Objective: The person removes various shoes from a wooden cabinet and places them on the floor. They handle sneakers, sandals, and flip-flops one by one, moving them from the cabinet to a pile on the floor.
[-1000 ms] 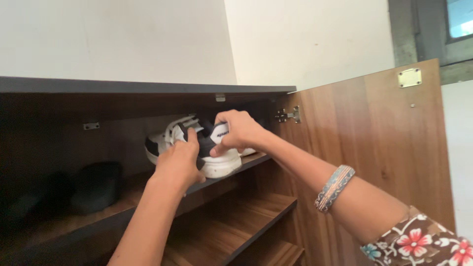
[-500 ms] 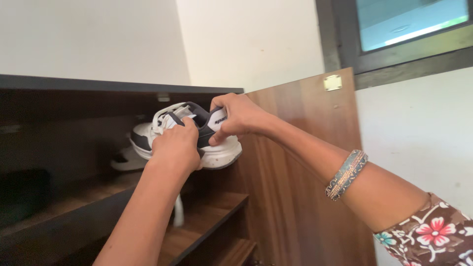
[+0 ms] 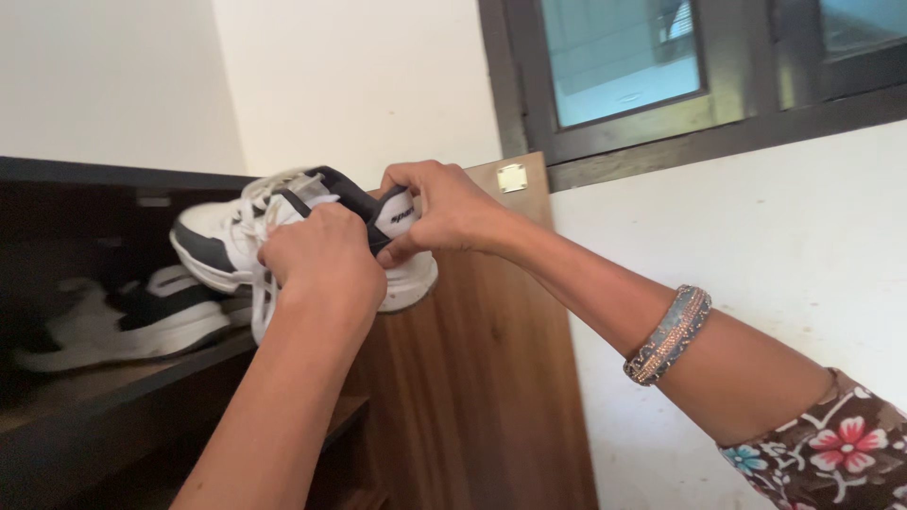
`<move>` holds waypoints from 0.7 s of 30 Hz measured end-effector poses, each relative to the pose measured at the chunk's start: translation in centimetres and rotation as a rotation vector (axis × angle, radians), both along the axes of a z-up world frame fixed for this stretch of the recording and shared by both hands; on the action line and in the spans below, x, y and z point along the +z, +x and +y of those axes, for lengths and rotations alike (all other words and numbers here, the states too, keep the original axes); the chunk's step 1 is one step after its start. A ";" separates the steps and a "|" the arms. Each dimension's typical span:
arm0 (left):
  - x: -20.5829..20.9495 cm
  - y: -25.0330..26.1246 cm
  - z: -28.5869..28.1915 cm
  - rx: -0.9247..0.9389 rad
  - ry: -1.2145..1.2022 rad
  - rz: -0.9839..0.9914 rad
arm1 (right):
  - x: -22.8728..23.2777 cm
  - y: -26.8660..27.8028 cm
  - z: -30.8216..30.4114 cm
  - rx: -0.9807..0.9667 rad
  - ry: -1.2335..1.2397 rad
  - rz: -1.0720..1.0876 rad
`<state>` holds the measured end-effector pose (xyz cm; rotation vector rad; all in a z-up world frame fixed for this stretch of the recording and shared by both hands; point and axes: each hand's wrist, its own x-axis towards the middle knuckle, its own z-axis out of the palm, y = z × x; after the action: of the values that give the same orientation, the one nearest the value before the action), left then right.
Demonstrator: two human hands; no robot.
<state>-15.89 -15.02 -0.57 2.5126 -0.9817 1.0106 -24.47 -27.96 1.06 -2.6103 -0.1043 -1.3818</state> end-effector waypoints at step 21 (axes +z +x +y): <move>0.7 -25.3 -8.9 -0.292 -0.053 -0.160 | -0.2 -27.7 -4.7 -0.277 0.119 -0.064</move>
<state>-41.16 -23.91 0.09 2.1888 -1.3029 1.1392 -52.14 -32.61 0.87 -2.5544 0.3322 -1.5060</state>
